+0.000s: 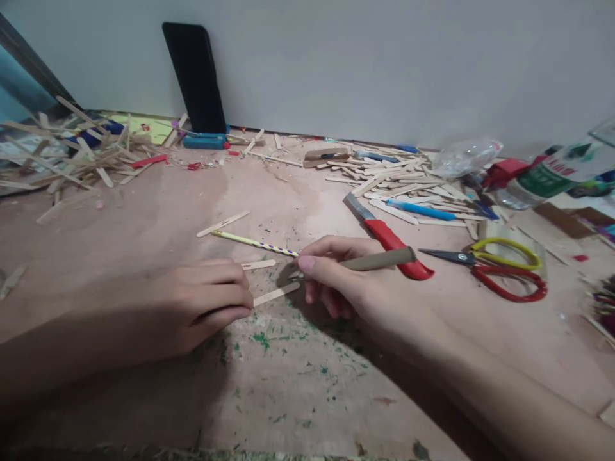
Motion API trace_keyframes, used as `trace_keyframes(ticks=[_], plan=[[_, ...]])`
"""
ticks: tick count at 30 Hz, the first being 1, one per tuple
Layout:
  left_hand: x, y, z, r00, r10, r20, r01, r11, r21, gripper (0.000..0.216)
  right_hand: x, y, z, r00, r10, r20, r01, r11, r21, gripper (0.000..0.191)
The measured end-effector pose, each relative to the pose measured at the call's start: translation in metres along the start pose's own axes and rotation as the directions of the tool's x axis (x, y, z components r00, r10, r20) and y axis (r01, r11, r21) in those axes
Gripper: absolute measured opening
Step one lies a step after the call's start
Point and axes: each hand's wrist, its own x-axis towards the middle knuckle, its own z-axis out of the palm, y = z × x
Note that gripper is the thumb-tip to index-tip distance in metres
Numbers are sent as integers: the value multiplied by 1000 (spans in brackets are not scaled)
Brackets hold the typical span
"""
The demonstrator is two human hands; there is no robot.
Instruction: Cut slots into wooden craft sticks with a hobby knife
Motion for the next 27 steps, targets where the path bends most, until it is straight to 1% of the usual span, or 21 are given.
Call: trace_keyframes(ticks=[2, 4, 6, 9, 10, 11, 13, 14, 17, 20, 23, 24, 27], plan=[[-3, 0, 2, 1000, -20, 0, 20, 1000, -11, 34, -3, 1, 1, 998, 57, 8, -57, 997, 61, 54], [-5, -1, 2, 999, -41, 18, 41, 999, -13, 29, -7, 3, 0, 994, 104, 20, -105, 994, 44, 48], [-4, -2, 3, 997, -66, 27, 66, 998, -17, 26, -8, 6, -4, 991, 128, 44, -129, 992, 16, 46], [-1, -5, 2, 999, -32, 12, 32, 999, -16, 28, -6, 13, -12, 995, 68, 73, -64, 996, -54, 49], [1, -6, 1, 1000, 16, -10, -16, 1000, -17, 29, -5, 15, -14, 997, 38, 74, -32, 995, -90, 51], [3, -5, 0, 1000, -8, 11, 8, 1000, 7, 31, -5, 16, -15, 997, 13, 71, -4, 992, -123, 52], [6, -4, -2, 1000, -15, 26, 14, 999, 33, 32, -5, 18, -16, 998, -10, 64, 20, 986, -163, 49], [7, -2, -4, 999, -24, 43, 22, 998, 57, 33, -6, 18, -16, 998, -5, 62, 15, 987, -163, 47], [10, 1, -6, 997, -7, 78, -5, 990, 141, 37, -9, 18, -15, 1000, 6, 29, -3, 994, -108, 47], [13, -1, -2, 997, 53, 60, -62, 984, 170, 37, -10, 17, -15, 1000, -22, -10, 20, 993, -117, 44], [13, -6, 2, 996, 83, 41, -89, 981, 173, 36, -9, 18, -16, 996, -79, 30, 83, 981, -178, 39], [12, -7, 2, 993, 112, 26, -115, 979, 167, 37, -9, 17, -16, 994, -94, 50, 102, 972, -209, 38], [10, -7, 0, 991, 133, 21, -135, 976, 171, 40, -7, 16, -15, 988, -148, 51, 157, 924, -348, 31]])
